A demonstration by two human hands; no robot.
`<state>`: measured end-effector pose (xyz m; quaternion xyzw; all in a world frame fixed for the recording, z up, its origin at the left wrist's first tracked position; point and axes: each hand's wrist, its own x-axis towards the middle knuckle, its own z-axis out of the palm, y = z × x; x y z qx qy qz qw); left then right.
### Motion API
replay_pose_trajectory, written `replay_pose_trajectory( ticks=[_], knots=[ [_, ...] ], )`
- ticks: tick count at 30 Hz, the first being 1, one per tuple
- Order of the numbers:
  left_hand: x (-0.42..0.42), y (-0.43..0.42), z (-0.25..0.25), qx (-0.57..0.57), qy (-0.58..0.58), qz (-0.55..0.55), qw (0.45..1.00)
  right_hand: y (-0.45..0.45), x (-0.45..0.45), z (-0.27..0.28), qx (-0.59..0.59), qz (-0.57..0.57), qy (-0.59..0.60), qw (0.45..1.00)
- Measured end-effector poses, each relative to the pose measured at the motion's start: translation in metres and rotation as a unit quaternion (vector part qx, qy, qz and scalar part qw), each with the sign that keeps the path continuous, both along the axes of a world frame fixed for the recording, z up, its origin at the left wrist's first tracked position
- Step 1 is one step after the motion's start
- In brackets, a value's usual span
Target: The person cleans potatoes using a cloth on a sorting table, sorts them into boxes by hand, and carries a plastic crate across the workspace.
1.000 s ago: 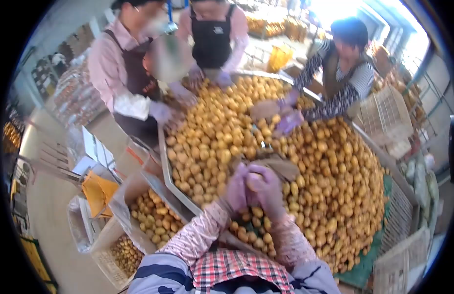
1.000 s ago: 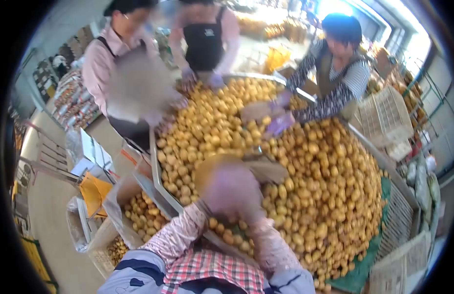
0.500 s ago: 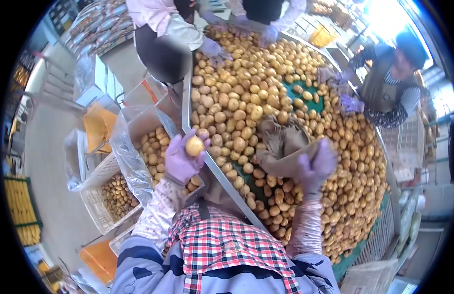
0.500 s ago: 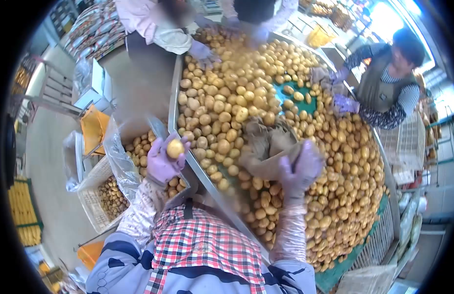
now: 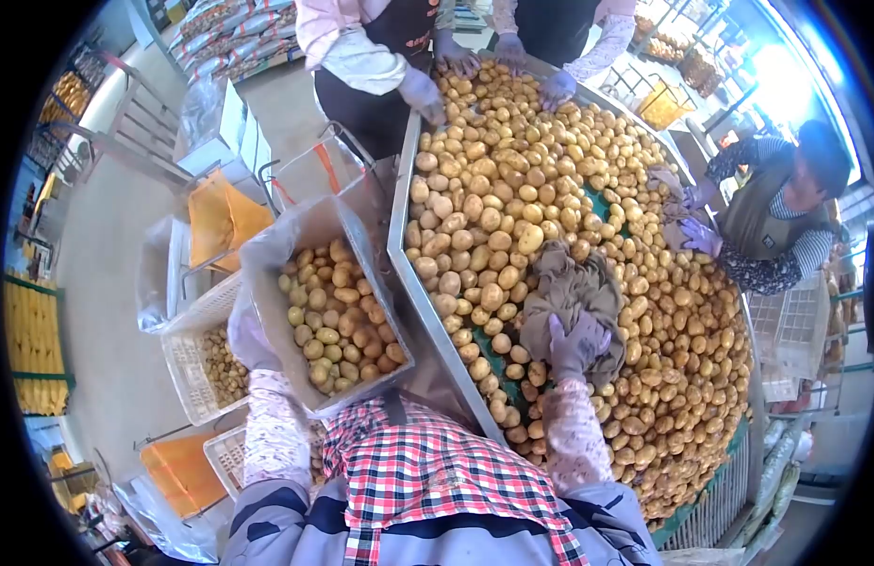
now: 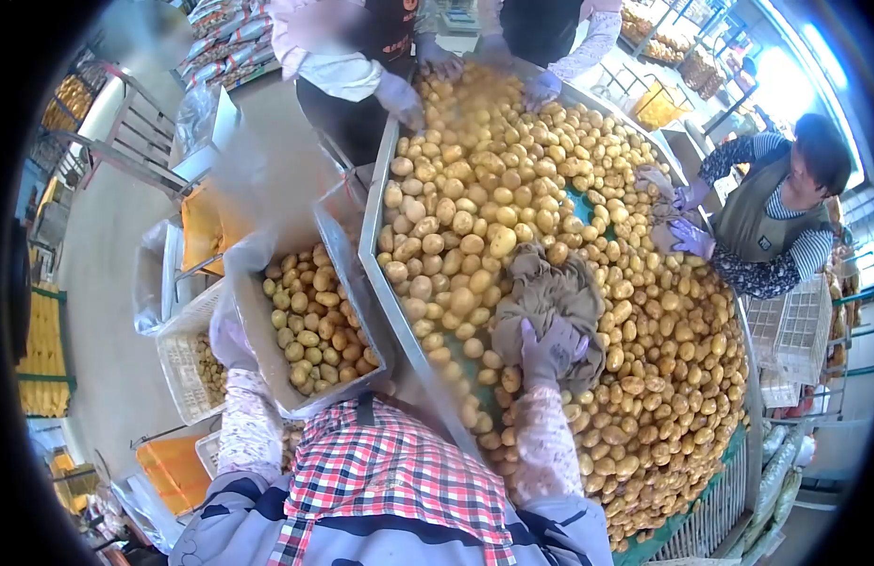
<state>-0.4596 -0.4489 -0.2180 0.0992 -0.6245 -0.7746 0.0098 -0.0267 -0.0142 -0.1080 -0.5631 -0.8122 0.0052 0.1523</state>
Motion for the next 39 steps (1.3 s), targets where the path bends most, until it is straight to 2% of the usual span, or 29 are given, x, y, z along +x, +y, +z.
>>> replay_pose_trajectory(
  ticks=[1,3,4,5,6,7,8,9,10,11,12,13,14,15,16,17,18,19,20,23,24,25,29,31,32,36,39],
  knots=[
    [0.006,0.018,0.054,0.038,-0.045,0.084,0.995,-0.006,0.005,-0.001,0.019,0.021,0.015,0.999],
    [0.001,0.024,0.083,0.095,-0.115,0.088,0.985,-0.011,0.007,0.016,-0.083,0.006,0.022,0.996],
    [-0.007,0.014,0.076,0.116,-0.143,0.007,0.983,-0.012,0.011,0.023,-0.133,-0.008,0.025,0.991],
    [-0.014,0.012,0.067,0.14,-0.17,-0.08,0.972,-0.007,0.016,0.02,-0.179,-0.018,0.23,0.957],
    [-0.017,0.014,0.077,0.084,-0.24,-0.268,0.929,0.007,0.02,0.016,-0.206,-0.023,0.426,0.881],
    [-0.006,0.035,0.098,0.022,-0.316,-0.291,0.903,0.022,0.021,0.017,-0.221,-0.02,0.604,0.766],
    [-0.01,0.031,0.059,-0.208,-0.161,-0.313,0.912,0.027,0.008,0.063,-0.213,-0.013,0.667,0.714],
    [-0.012,0.044,0.053,-0.273,-0.087,-0.324,0.902,0.03,0.005,0.09,-0.203,0.004,0.693,0.691],
    [-0.015,0.058,0.047,-0.339,-0.014,-0.322,0.884,0.019,-0.017,0.141,-0.198,0.032,0.713,0.672],
    [0.01,0.09,0.095,-0.254,-0.043,-0.334,0.907,0.009,-0.041,0.176,-0.191,0.062,0.732,0.651],
    [0.036,0.122,0.136,-0.17,-0.073,-0.344,0.921,0.011,-0.052,0.174,-0.189,0.091,0.709,0.673],
    [0.054,0.156,0.156,-0.173,0.002,-0.356,0.918,0.018,-0.065,0.172,-0.186,0.124,0.686,0.693],
    [0.071,0.19,0.171,-0.173,0.079,-0.362,0.912,0.024,-0.083,0.171,-0.108,0.163,0.511,0.837],
    [0.088,0.219,0.182,-0.265,0.198,-0.358,0.873,0.025,-0.1,0.163,-0.074,0.176,0.364,0.912],
    [0.102,0.247,0.191,-0.265,0.264,-0.384,0.844,0.025,-0.117,0.154,-0.021,0.19,0.216,0.958],
    [0.102,0.267,0.169,-0.327,0.384,-0.364,0.783,0.029,-0.133,0.13,-0.018,0.195,0.125,0.973],
    [0.107,0.289,0.162,-0.328,0.371,-0.4,0.771,0.038,-0.145,0.095,-0.01,0.213,0.086,0.973],
    [0.111,0.303,0.146,-0.378,0.399,-0.395,0.736,0.049,-0.155,0.053,-0.005,0.23,0.045,0.972],
    [0.113,0.315,0.13,-0.394,0.407,-0.394,0.723,0.058,-0.16,0.028,-0.006,0.247,0.002,0.969],
    [0.112,0.328,0.099,-0.456,0.401,-0.412,0.679,0.098,-0.182,0.032,-0.144,0.14,0.034,0.979],
    [0.116,0.329,0.099,-0.477,0.411,-0.414,0.657,0.114,-0.188,0.01,-0.028,0.137,-0.035,0.989],
    [0.116,0.335,0.101,-0.494,0.425,-0.405,0.641,0.134,-0.191,0.016,-0.073,0.115,-0.024,0.99],
    [0.111,0.336,0.114,-0.464,0.392,-0.45,0.655,0.197,-0.208,0.032,-0.17,0.064,-0.001,0.983],
    [0.109,0.338,0.113,-0.443,0.432,-0.434,0.654,0.212,-0.205,0.036,-0.141,0.075,0.033,0.987],
    [0.108,0.338,0.113,-0.437,0.432,-0.432,0.66,0.219,-0.2,0.048,-0.192,0.091,0.001,0.977],
    [0.107,0.337,0.115,-0.42,0.425,-0.431,0.676,0.177,-0.163,0.04,-0.157,0.095,0.012,0.983],
    [0.11,0.333,0.106,-0.418,0.471,-0.38,0.678,0.11,-0.12,0.051,-0.183,0.076,-0.074,0.977]
  ],
)
